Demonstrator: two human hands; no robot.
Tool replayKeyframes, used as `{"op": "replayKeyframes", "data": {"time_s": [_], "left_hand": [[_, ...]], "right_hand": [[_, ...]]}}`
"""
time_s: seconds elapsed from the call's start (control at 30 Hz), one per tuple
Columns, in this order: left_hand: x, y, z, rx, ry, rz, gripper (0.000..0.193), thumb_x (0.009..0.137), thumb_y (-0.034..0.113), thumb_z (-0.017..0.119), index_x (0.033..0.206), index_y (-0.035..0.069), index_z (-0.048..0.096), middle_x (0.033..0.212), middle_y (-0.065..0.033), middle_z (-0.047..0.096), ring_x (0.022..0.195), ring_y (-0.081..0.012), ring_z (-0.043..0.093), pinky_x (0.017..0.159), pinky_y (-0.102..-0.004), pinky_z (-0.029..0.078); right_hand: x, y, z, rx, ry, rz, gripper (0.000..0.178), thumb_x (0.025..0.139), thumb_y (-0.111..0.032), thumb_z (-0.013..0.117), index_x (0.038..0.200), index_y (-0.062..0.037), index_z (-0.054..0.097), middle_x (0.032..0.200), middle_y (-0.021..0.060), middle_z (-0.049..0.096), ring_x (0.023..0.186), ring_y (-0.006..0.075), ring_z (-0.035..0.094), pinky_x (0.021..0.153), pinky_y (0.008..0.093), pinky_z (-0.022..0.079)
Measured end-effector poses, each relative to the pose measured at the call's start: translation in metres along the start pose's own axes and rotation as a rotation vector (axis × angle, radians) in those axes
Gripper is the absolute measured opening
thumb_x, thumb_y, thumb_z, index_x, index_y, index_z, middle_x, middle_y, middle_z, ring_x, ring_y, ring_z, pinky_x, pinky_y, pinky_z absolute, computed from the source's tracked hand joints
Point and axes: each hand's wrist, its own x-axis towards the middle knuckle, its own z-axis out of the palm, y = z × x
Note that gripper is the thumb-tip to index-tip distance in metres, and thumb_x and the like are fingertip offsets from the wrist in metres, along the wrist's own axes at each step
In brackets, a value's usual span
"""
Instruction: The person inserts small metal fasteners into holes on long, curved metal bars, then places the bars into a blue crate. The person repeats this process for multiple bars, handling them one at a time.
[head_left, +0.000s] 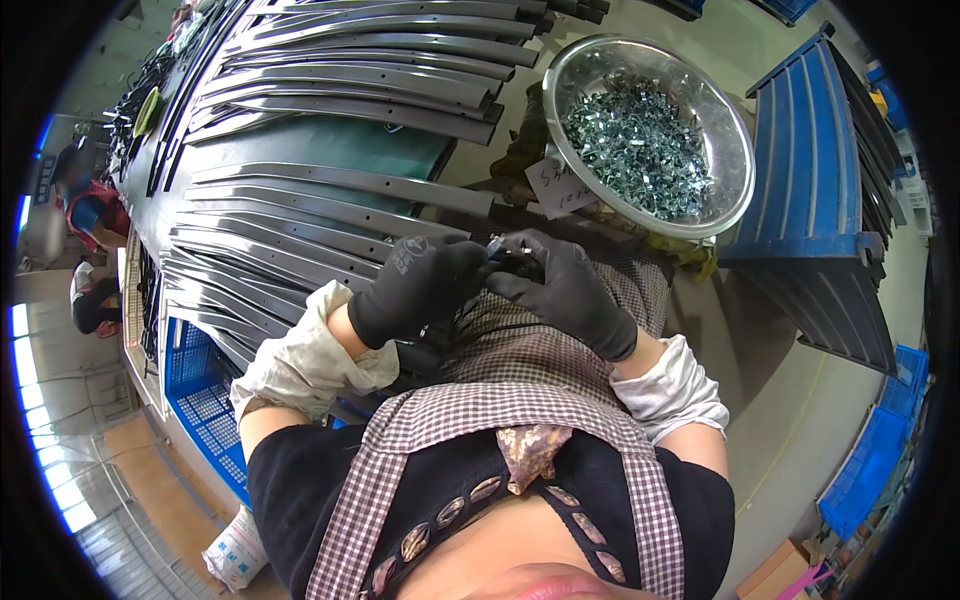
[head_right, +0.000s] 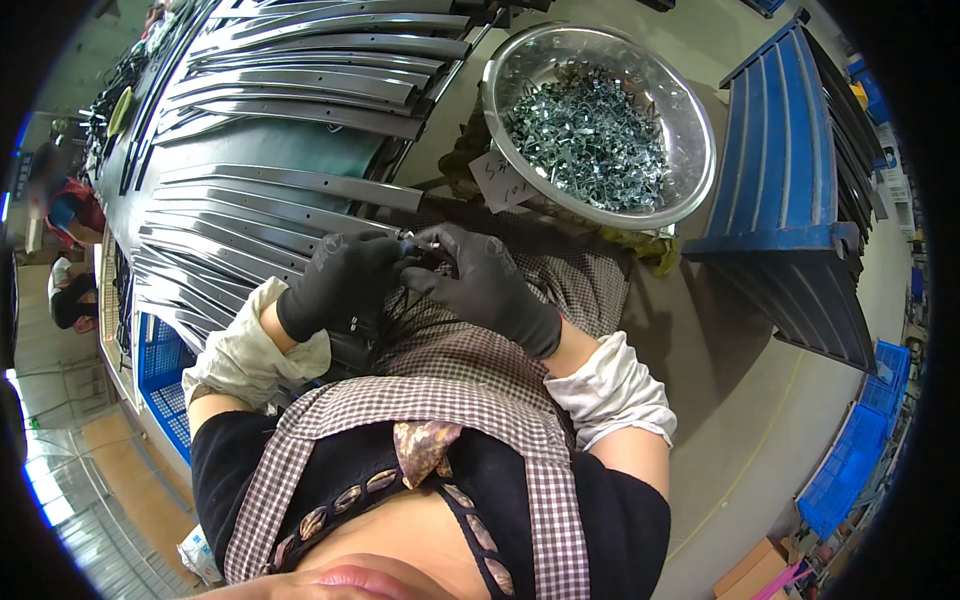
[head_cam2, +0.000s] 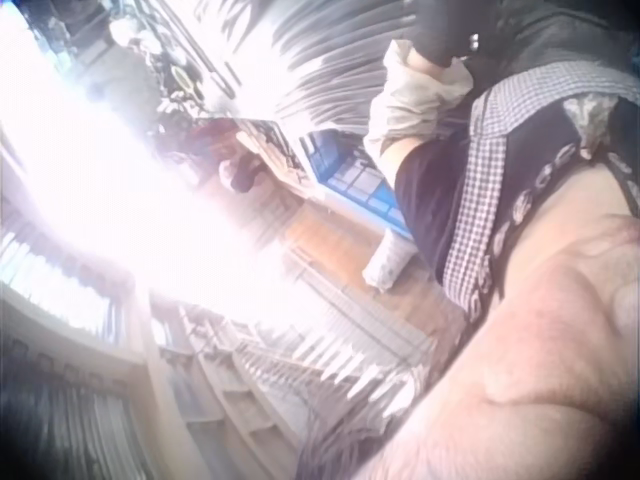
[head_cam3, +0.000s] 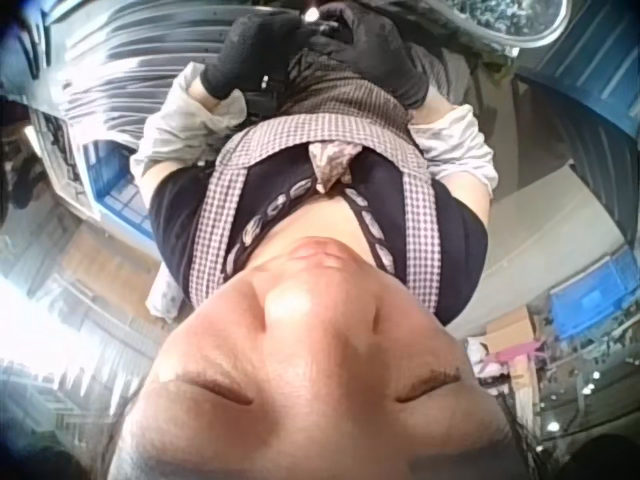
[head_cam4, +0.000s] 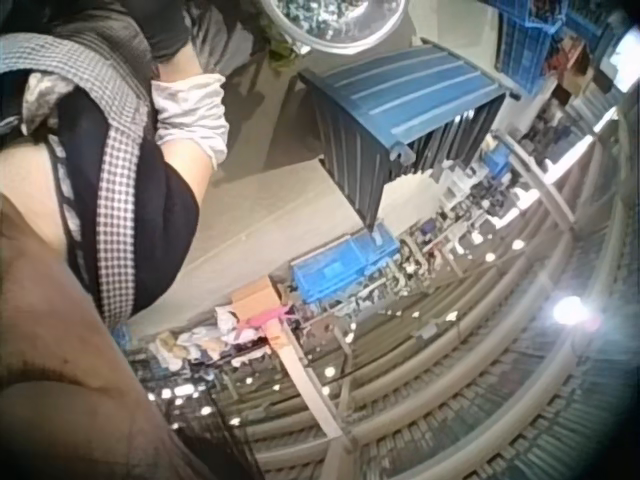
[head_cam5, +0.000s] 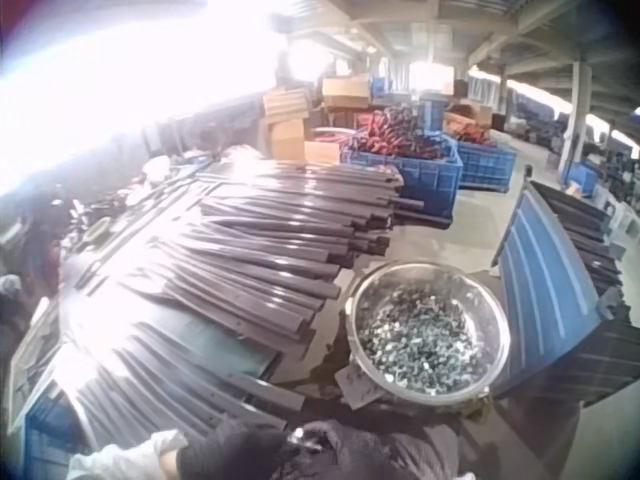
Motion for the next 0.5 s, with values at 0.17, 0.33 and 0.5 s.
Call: {"op": "replayKeyframes", "data": {"time_s": [0.17,0.33,0.5], "left_hand": [[0.002,-0.007,-0.016,-0.29,-0.227,-0.16,0.027,0.092,0.023,0.065,0.078,-0.001,0.062,0.061,-0.0133,0.055,0.053,-0.0239,0.055,0.054,-0.0355,0.045],[0.008,0.004,-0.026,-0.54,-0.412,-0.365,0.032,0.096,0.025,0.063,0.082,-0.004,0.064,0.055,-0.0116,0.051,0.05,-0.014,0.048,0.051,-0.0327,0.043],[0.01,-0.009,-0.019,-0.584,-0.376,-0.413,0.027,0.093,0.027,0.067,0.094,0.0,0.07,0.057,-0.0097,0.055,0.049,-0.0172,0.051,0.053,-0.0323,0.046]], "right_hand": [[0.002,-0.011,-0.01,-0.635,0.027,-0.376,0.066,0.083,-0.036,0.077,0.133,-0.0035,0.05,0.104,0.0156,0.065,0.085,0.0293,0.068,0.073,0.0376,0.056],[0.002,-0.021,-0.02,-0.756,-0.127,-0.376,0.062,0.082,-0.038,0.074,0.129,-0.0019,0.055,0.107,0.0151,0.065,0.088,0.0315,0.069,0.073,0.0387,0.057],[-0.001,-0.009,-0.021,-0.796,-0.091,-0.337,0.053,0.085,-0.035,0.073,0.125,-0.0035,0.059,0.101,0.0172,0.067,0.085,0.034,0.068,0.07,0.0406,0.056]]}}
